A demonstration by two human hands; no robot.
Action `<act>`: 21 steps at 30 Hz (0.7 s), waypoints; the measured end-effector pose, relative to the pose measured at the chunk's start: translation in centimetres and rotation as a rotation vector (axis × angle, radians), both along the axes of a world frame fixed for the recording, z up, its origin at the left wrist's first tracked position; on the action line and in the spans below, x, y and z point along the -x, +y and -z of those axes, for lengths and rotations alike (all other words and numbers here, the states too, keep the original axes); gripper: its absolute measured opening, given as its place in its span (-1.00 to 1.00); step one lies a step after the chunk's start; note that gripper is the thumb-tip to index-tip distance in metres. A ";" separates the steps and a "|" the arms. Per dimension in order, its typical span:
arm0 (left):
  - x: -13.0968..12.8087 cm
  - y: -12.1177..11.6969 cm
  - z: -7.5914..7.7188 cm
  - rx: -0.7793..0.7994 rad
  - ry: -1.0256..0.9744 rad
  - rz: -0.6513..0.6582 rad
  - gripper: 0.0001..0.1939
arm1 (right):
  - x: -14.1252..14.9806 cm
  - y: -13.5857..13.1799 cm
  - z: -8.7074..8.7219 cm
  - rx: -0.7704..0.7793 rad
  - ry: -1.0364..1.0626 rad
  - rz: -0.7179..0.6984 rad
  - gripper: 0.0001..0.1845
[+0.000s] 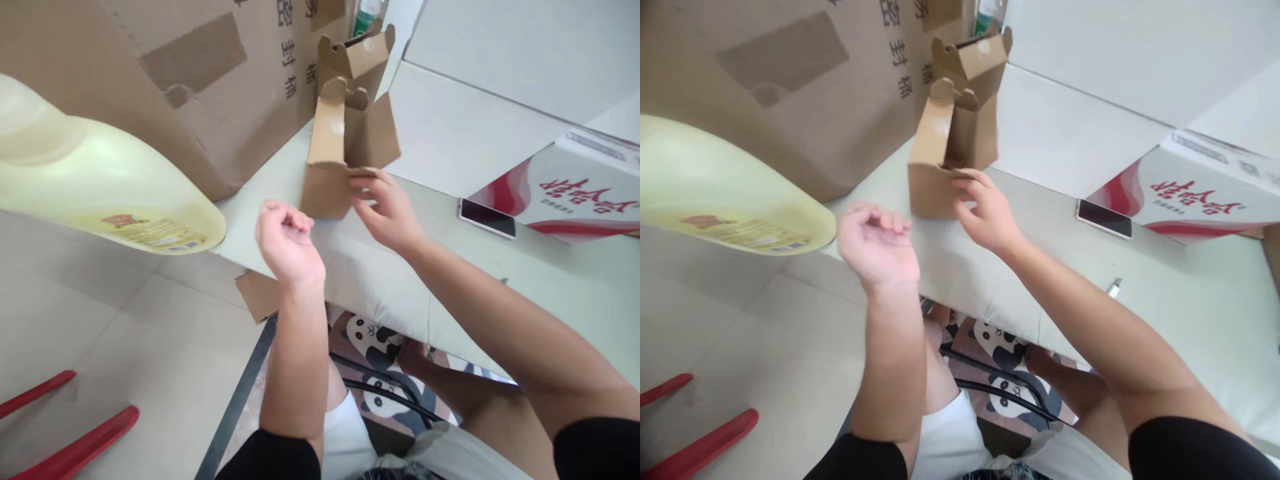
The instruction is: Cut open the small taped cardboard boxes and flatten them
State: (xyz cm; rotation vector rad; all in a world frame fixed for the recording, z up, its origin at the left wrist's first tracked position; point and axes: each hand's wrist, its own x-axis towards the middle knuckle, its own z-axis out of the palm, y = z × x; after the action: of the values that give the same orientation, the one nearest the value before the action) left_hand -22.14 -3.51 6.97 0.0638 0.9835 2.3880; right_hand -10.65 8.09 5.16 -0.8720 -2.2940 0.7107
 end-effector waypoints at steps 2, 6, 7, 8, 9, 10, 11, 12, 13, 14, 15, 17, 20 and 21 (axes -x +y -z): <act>-0.4 -0.2 -0.2 0.024 0.118 -0.105 -0.69 | -5.9 -2.1 -0.1 -0.023 0.126 0.043 -0.77; -2.7 0.8 0.6 0.110 0.432 -0.030 -0.83 | -16.7 -5.4 -0.5 -0.219 0.236 0.031 -0.70; -3.7 1.3 0.9 0.136 0.535 0.049 -0.91 | -18.7 -6.0 -0.6 -0.276 0.251 0.006 -0.68; -4.7 1.7 1.2 0.160 0.646 0.141 -0.98 | -20.3 -6.6 -0.6 -0.328 0.262 -0.009 -0.66; -5.8 2.2 1.4 0.183 0.762 0.231 -0.92 | -21.6 -7.0 -0.6 -0.376 0.270 -0.026 -0.66; -6.9 2.6 1.6 0.208 0.876 0.306 -0.87 | -22.5 -7.4 -0.5 -0.418 0.276 -0.035 -0.65; -8.0 3.0 1.8 0.237 0.985 0.364 -0.83 | -23.1 -7.8 -0.4 -0.450 0.280 -0.039 -0.66; -9.1 3.4 2.0 0.265 1.084 0.402 -0.82 | -23.5 -8.0 -0.3 -0.470 0.285 -0.042 -0.66; -10.0 3.7 2.1 0.293 1.169 0.424 -0.82 | -23.7 -8.3 -0.1 -0.479 0.291 -0.046 -0.68; -10.9 4.0 2.2 0.321 1.241 0.436 -0.82 | -23.9 -8.4 0.1 -0.477 0.293 -0.055 -0.69; -11.6 4.3 2.2 0.347 1.301 0.444 -0.82 | -24.0 -8.5 0.3 -0.468 0.301 -0.058 -0.70; -12.5 4.9 2.3 0.383 1.387 0.466 -0.74 | -24.4 -8.4 0.7 -0.440 0.315 -0.049 -0.70; -13.1 5.6 2.2 0.393 1.403 0.480 -0.63 | -25.3 -7.8 1.3 -0.396 0.339 0.021 -0.68; -13.2 5.7 2.2 0.370 1.379 0.465 -0.63 | -25.6 -7.6 1.4 -0.376 0.344 0.044 -0.67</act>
State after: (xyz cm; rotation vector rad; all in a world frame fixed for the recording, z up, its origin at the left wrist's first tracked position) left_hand -8.96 2.22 4.82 1.7250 1.6668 1.4684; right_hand 14.96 0.51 3.72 -0.5721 -2.0011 0.3571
